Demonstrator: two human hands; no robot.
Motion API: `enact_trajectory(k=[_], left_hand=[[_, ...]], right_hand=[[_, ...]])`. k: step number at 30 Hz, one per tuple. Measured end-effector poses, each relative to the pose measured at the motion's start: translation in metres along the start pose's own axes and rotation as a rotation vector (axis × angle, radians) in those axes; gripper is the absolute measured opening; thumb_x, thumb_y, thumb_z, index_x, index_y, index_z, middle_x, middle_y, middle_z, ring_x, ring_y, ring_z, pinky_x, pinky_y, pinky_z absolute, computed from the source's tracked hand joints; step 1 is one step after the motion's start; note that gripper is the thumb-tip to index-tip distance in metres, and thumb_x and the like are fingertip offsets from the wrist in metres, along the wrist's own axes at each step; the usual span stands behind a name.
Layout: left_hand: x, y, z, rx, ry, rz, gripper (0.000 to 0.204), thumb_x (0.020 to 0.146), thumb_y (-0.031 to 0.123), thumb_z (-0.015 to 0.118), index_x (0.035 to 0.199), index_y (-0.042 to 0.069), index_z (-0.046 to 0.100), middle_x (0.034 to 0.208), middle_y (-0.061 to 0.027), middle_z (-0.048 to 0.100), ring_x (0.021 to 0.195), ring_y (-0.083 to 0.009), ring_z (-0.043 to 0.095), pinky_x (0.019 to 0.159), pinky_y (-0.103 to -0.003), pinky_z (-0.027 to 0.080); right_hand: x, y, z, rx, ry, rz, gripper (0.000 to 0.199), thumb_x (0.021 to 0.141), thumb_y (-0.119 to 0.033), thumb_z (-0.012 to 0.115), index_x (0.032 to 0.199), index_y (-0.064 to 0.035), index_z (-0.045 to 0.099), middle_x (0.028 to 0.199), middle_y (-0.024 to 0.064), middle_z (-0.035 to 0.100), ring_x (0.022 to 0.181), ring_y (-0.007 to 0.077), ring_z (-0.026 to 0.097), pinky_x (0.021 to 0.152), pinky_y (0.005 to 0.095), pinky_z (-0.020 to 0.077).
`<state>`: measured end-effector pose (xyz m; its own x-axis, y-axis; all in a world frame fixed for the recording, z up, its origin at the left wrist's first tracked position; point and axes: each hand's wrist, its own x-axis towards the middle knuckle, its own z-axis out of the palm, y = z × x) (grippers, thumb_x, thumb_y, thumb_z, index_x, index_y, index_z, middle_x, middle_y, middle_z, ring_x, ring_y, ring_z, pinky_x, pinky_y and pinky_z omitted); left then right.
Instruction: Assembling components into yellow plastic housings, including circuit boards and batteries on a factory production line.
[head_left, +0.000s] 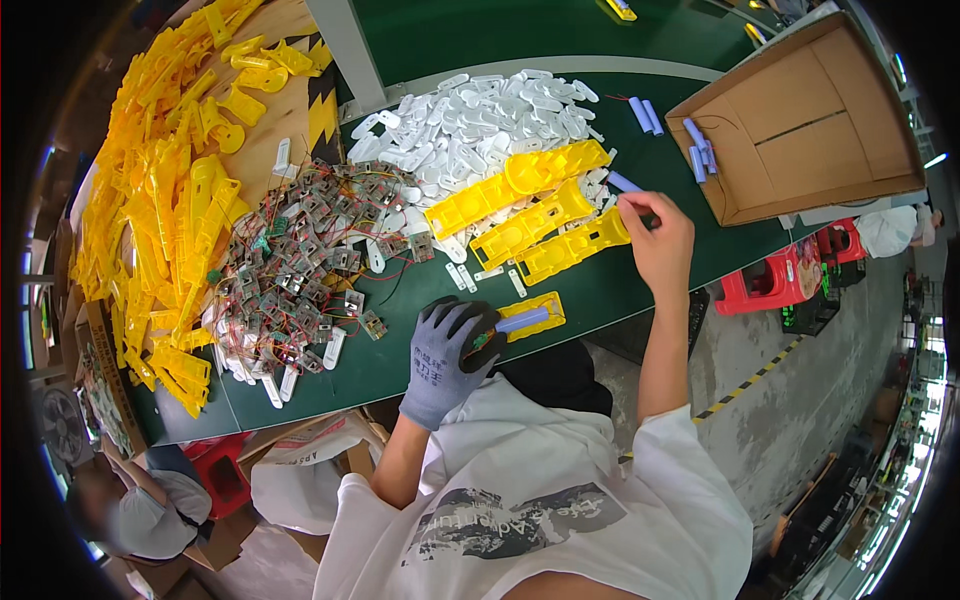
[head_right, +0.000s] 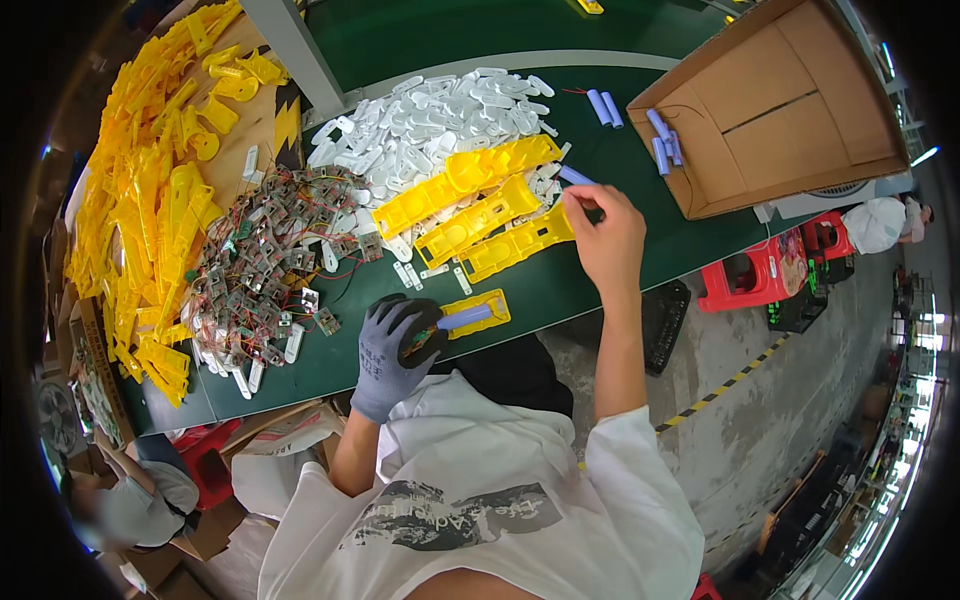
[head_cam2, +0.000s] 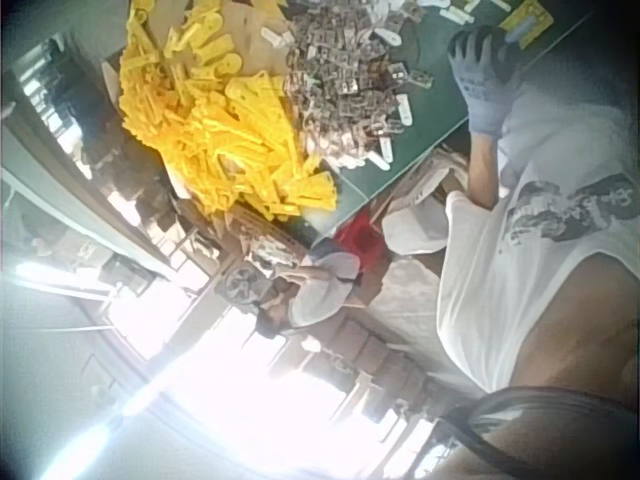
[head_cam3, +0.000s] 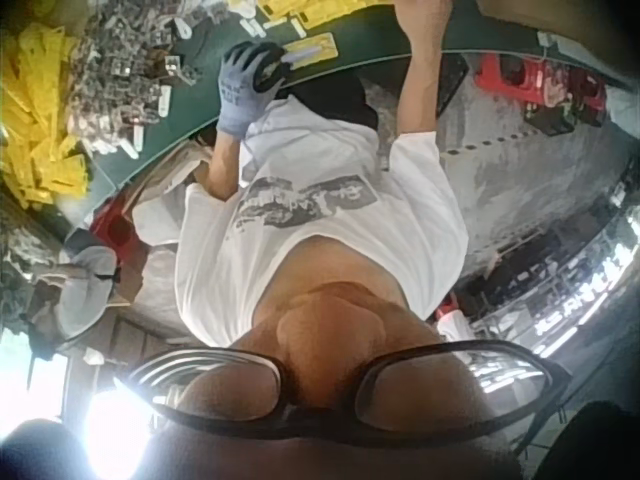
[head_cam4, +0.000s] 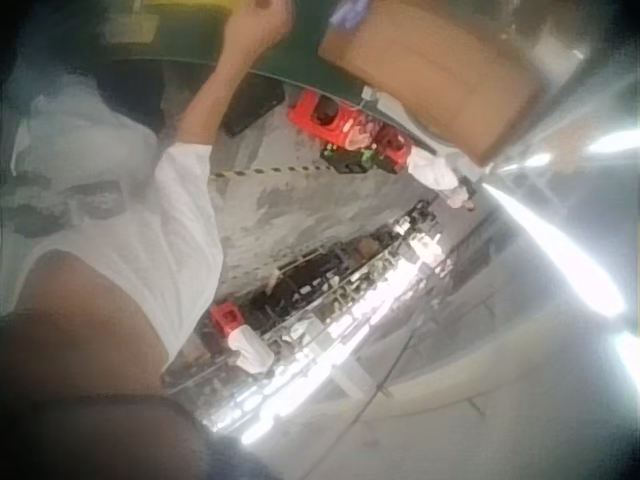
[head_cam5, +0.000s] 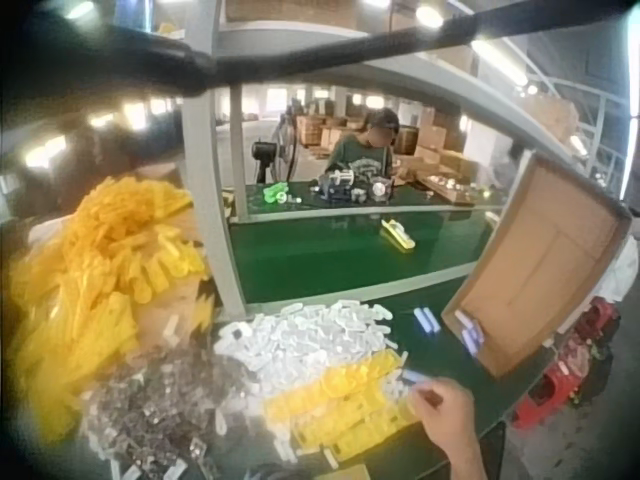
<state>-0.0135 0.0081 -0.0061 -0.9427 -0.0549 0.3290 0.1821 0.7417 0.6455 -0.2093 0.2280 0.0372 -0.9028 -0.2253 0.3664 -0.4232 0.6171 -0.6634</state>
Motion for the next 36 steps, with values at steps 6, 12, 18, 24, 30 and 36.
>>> enact_trajectory(k=[6,12,18,24,30,36], left_hand=[[0.002,-0.001,-0.004,-0.056,-0.012,0.035,0.033,0.070,0.015,0.076,0.101,0.011,0.066,0.106,-0.0085,0.065,0.098,-0.0328,0.058,0.091,-0.043,0.045],[0.003,-0.001,-0.004,-0.049,0.000,0.052,0.032,0.072,0.018,0.077,0.100,0.012,0.065,0.104,-0.0068,0.064,0.095,-0.0283,0.059,0.091,-0.042,0.045],[-0.002,0.002,-0.002,-0.043,-0.014,0.037,0.031,0.072,0.019,0.076,0.100,0.012,0.066,0.104,-0.0068,0.063,0.095,-0.0285,0.059,0.091,-0.043,0.044],[-0.004,-0.003,-0.001,-0.028,0.005,0.043,0.032,0.072,0.019,0.076,0.102,0.013,0.066,0.104,-0.0073,0.063,0.095,-0.0292,0.059,0.091,-0.043,0.044],[0.004,-0.008,-0.001,-0.031,-0.012,0.035,0.031,0.072,0.019,0.076,0.101,0.011,0.066,0.106,-0.0077,0.063,0.097,-0.0312,0.058,0.092,-0.043,0.044],[0.009,0.006,0.001,0.010,-0.014,0.009,0.025,0.072,0.008,0.072,0.096,0.007,0.064,0.104,-0.0112,0.065,0.097,-0.0361,0.057,0.088,-0.045,0.044]], right_hand=[[-0.009,-0.037,0.010,0.152,-0.381,-0.296,0.010,0.077,-0.009,0.074,0.083,-0.0029,0.070,0.081,0.0084,0.067,0.075,0.0231,0.063,0.070,0.0335,0.0492],[-0.031,-0.043,0.051,-0.079,-0.473,-0.643,0.011,0.073,-0.018,0.077,0.079,-0.0103,0.072,0.077,0.0001,0.062,0.082,0.0188,0.057,0.076,0.0332,0.0447],[-0.038,-0.051,0.053,-0.264,-0.501,-0.617,0.007,0.079,-0.018,0.070,0.078,-0.0103,0.071,0.081,0.0003,0.059,0.086,0.0187,0.055,0.079,0.0341,0.0421],[-0.039,-0.055,0.058,-0.387,-0.502,-0.693,0.007,0.080,-0.015,0.069,0.080,-0.0088,0.068,0.086,0.0020,0.059,0.087,0.0201,0.054,0.079,0.0342,0.0414],[-0.027,-0.066,0.036,0.145,-0.340,-0.531,0.010,0.081,-0.009,0.071,0.085,-0.0069,0.062,0.100,0.0064,0.064,0.096,0.0234,0.061,0.087,0.0363,0.0453],[-0.059,-0.011,0.020,0.868,-0.202,-0.005,0.007,0.094,-0.006,0.058,0.097,-0.0017,0.053,0.106,0.0168,0.066,0.104,0.0218,0.062,0.093,0.0369,0.0477]])
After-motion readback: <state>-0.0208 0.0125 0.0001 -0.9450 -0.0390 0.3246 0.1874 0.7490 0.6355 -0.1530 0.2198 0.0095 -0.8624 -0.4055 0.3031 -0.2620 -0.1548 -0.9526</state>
